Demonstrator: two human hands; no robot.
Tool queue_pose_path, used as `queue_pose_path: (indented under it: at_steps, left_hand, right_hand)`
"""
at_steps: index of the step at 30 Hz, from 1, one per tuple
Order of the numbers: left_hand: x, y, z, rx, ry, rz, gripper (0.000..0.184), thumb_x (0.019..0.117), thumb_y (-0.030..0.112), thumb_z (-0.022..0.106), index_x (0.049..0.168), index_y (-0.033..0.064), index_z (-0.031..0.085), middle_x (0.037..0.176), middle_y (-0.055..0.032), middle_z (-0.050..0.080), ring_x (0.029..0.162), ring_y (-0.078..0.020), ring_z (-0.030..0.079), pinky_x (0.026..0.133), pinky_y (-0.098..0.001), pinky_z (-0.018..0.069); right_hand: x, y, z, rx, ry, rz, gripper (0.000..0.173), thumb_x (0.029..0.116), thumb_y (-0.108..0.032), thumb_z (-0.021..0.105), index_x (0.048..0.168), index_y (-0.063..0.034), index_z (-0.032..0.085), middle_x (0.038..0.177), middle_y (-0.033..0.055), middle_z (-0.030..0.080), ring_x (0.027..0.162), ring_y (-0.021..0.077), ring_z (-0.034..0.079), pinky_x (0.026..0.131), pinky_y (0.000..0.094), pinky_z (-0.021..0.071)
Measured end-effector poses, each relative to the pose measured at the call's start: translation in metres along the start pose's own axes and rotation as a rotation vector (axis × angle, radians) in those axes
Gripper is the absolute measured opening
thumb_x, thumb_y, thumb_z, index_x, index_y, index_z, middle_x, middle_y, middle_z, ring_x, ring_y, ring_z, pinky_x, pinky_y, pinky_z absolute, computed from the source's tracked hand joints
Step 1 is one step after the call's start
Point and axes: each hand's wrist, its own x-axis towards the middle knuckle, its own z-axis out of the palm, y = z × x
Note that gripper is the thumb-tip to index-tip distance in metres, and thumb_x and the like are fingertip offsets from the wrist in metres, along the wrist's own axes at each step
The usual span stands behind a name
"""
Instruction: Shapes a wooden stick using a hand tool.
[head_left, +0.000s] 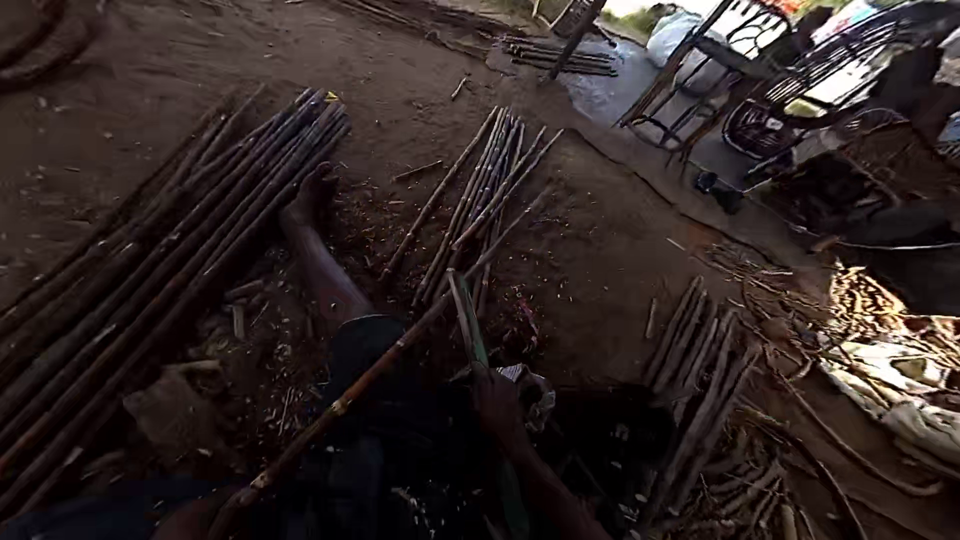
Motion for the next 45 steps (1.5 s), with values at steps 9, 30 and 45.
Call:
queue_pose_path:
  at_steps: [9, 30, 45]
  left_hand:
    - [0.004, -0.013, 0.003, -0.118, -0.050, -0.042, 0.072, 0.1015, 0.068, 0.030, 0.092, 0.0098, 0.071, 0.069, -0.0048, 0.061, 0.059, -0.0216, 0.058, 0.060, -0.0497, 0.0508]
    - [-0.015, 0.026, 0.025, 0.313, 0.274, -0.156, 0.083, 0.0995, 0.072, 0.011, 0.100, 0.0132, 0.069, 0.079, -0.0145, 0.068, 0.080, -0.0419, 0.070, 0.064, -0.0649, 0.0514]
    - [-0.004, 0.010, 0.015, 0.249, 0.231, -0.081, 0.065, 0.0973, 0.069, 0.044, 0.097, 0.0077, 0.063, 0.067, -0.0105, 0.058, 0.065, -0.0350, 0.064, 0.057, -0.0582, 0.0496]
  right_hand:
    - [-0.009, -0.011, -0.005, -0.112, -0.091, -0.011, 0.060, 0.1053, -0.058, 0.044, 0.105, -0.0038, 0.069, 0.082, 0.0164, 0.066, 0.076, 0.0329, 0.067, 0.073, 0.0561, 0.0556]
    - [-0.012, -0.010, -0.016, -0.085, -0.108, 0.012, 0.063, 0.1038, -0.063, 0.043, 0.103, -0.0057, 0.068, 0.071, 0.0145, 0.061, 0.061, 0.0308, 0.061, 0.058, 0.0534, 0.0525]
    - [-0.007, -0.010, -0.018, -0.074, -0.153, 0.022, 0.060, 0.1040, -0.061, 0.045, 0.104, -0.0064, 0.069, 0.073, 0.0138, 0.063, 0.063, 0.0297, 0.062, 0.061, 0.0530, 0.0538]
